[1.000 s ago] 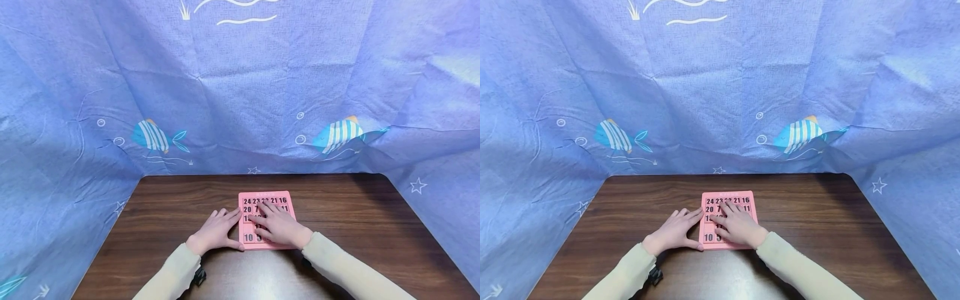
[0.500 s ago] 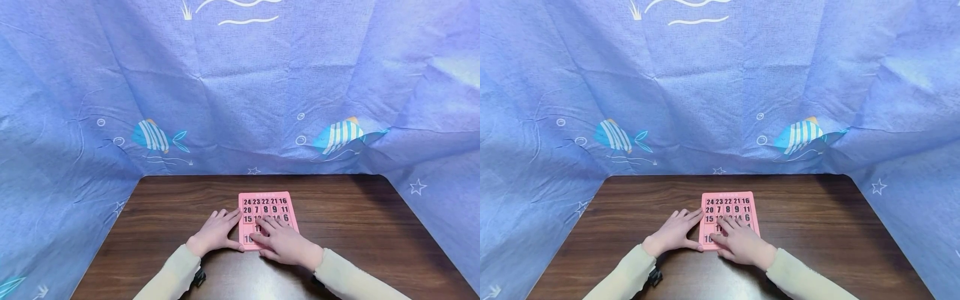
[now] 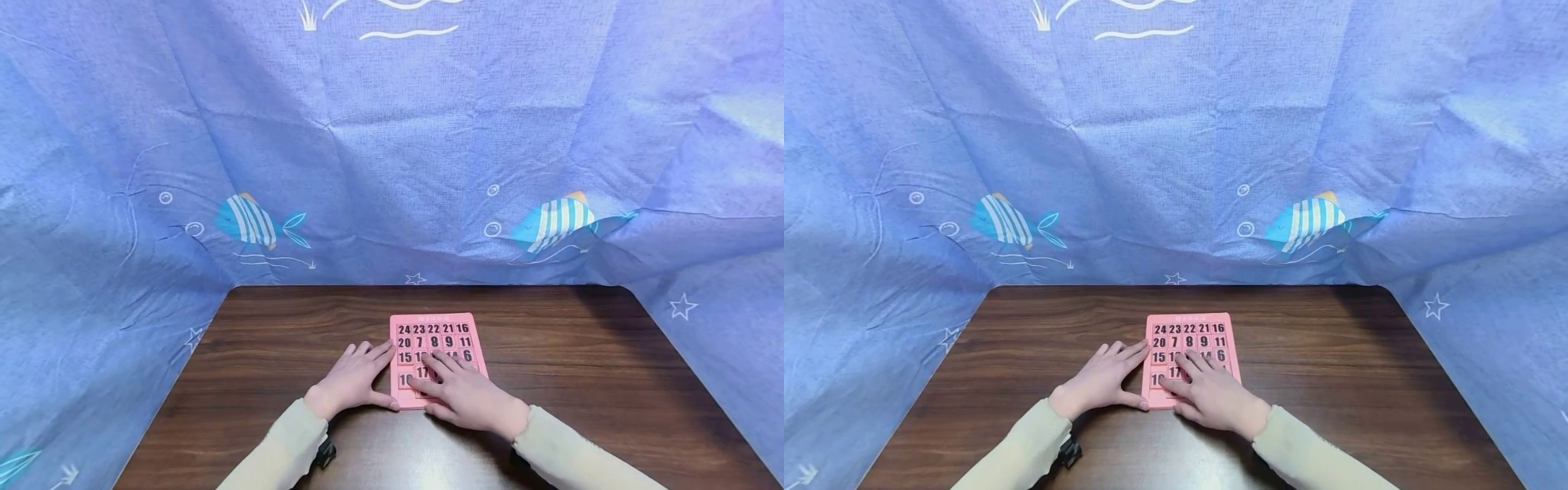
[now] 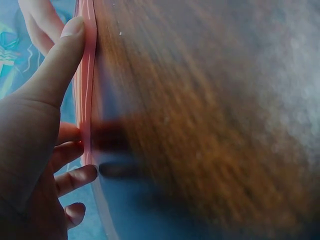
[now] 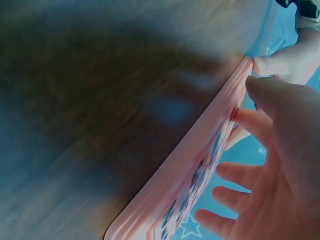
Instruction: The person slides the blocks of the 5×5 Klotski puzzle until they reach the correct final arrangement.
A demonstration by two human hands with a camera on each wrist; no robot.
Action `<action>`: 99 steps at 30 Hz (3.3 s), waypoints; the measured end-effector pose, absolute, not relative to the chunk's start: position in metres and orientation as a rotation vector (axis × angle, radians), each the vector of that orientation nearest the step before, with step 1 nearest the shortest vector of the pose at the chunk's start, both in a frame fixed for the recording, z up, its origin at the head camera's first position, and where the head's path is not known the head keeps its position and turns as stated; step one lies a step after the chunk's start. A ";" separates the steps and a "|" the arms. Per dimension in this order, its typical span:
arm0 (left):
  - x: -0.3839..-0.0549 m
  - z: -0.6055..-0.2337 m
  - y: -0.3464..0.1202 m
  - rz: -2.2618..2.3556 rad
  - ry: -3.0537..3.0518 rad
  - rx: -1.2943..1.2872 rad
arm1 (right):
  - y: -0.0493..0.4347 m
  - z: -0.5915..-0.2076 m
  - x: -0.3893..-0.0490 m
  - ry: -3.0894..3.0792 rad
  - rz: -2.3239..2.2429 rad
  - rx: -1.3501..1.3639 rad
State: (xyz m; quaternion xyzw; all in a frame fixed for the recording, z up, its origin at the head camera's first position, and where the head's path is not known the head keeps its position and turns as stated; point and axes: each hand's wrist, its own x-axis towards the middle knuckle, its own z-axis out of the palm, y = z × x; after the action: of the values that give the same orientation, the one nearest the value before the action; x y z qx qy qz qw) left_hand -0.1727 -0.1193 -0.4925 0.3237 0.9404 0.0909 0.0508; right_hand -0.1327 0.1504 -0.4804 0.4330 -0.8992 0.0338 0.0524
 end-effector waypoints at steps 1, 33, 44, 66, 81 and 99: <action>-0.173 -0.492 -0.119 0.275 2.861 0.985 | 0.150 -0.481 -0.135 -2.749 0.106 1.305; -0.173 -0.488 -0.118 0.294 2.854 0.981 | 0.165 -0.480 -0.122 -2.611 0.076 1.331; -0.174 -0.487 -0.117 0.278 2.863 1.002 | 0.148 -0.480 -0.126 -2.654 0.101 1.337; -0.173 -0.489 -0.118 0.305 2.835 0.958 | 0.199 -0.483 -0.122 -2.486 0.149 1.316; -0.173 -0.490 -0.118 0.271 2.849 0.984 | 0.174 -0.487 -0.123 -2.437 0.090 1.339; -0.174 -0.491 -0.119 0.291 2.841 0.976 | 0.215 -0.485 -0.124 -2.455 0.180 1.294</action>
State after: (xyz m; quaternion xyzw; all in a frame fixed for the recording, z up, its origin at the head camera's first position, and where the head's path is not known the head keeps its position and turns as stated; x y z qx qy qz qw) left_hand -0.1735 -0.1194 -0.4912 0.3229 0.9395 0.0962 0.0617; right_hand -0.1243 0.2153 -0.4854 0.4578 -0.8685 0.0637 0.1791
